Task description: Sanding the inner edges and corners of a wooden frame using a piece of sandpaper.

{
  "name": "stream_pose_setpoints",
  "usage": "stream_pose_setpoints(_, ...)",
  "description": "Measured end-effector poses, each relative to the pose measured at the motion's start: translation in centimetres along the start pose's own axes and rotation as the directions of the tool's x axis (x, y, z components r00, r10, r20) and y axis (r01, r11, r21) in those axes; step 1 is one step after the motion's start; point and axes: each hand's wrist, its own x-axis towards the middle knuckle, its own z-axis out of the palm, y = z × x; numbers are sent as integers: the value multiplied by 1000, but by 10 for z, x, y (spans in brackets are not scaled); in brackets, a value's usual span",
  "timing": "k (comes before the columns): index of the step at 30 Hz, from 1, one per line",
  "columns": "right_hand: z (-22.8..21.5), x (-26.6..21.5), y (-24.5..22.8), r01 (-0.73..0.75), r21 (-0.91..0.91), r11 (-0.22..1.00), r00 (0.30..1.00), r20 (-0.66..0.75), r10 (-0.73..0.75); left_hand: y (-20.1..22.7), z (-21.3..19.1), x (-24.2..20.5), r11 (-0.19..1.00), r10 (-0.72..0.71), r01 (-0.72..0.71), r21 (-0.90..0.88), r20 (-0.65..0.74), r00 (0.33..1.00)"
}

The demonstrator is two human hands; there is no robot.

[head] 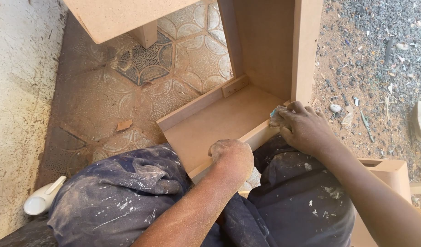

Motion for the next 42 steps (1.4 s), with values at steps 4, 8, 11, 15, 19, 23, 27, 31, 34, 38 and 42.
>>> stream_pose_setpoints(4,8,-4,2,-18,8,1000,999,-51,19,-2,-4,-2,998,-16,16,-55,-10,1000)
stream_pose_setpoints(8,18,1,13,-85,194,977,991,-84,103,-3,8,3,1000,-2,4,20,-99,995)
stream_pose_setpoints(11,23,6,21,-95,224,970,983,-135,127,-5,18,18,1000,3,-1,12,-165,986)
stream_pose_setpoints(15,26,13,30,-237,429,872,944,-110,311,-9,31,35,989,-36,-8,-147,-296,954)
stream_pose_setpoints(19,30,20,47,-276,569,775,910,-105,401,-9,29,33,972,-85,9,-235,-315,945)
stream_pose_setpoints(23,13,8,35,-291,574,765,931,-13,364,-10,28,33,973,-80,6,-231,-311,947)
stream_pose_setpoints(27,8,-3,35,-239,716,656,940,3,340,-10,30,32,984,-42,-15,-175,-317,947)
stream_pose_setpoints(31,2,-10,37,-73,862,502,914,-144,380,-4,34,31,978,-115,46,-206,-338,934)
stream_pose_setpoints(34,17,-2,50,-63,824,563,882,-218,418,0,37,28,955,-161,52,-291,-365,917)
stream_pose_setpoints(38,19,15,46,-105,670,735,910,-233,343,4,46,33,966,-172,72,-248,-413,894)
stream_pose_setpoints(42,18,20,43,-101,653,751,924,-217,313,1,53,43,968,-165,64,-243,-423,891)
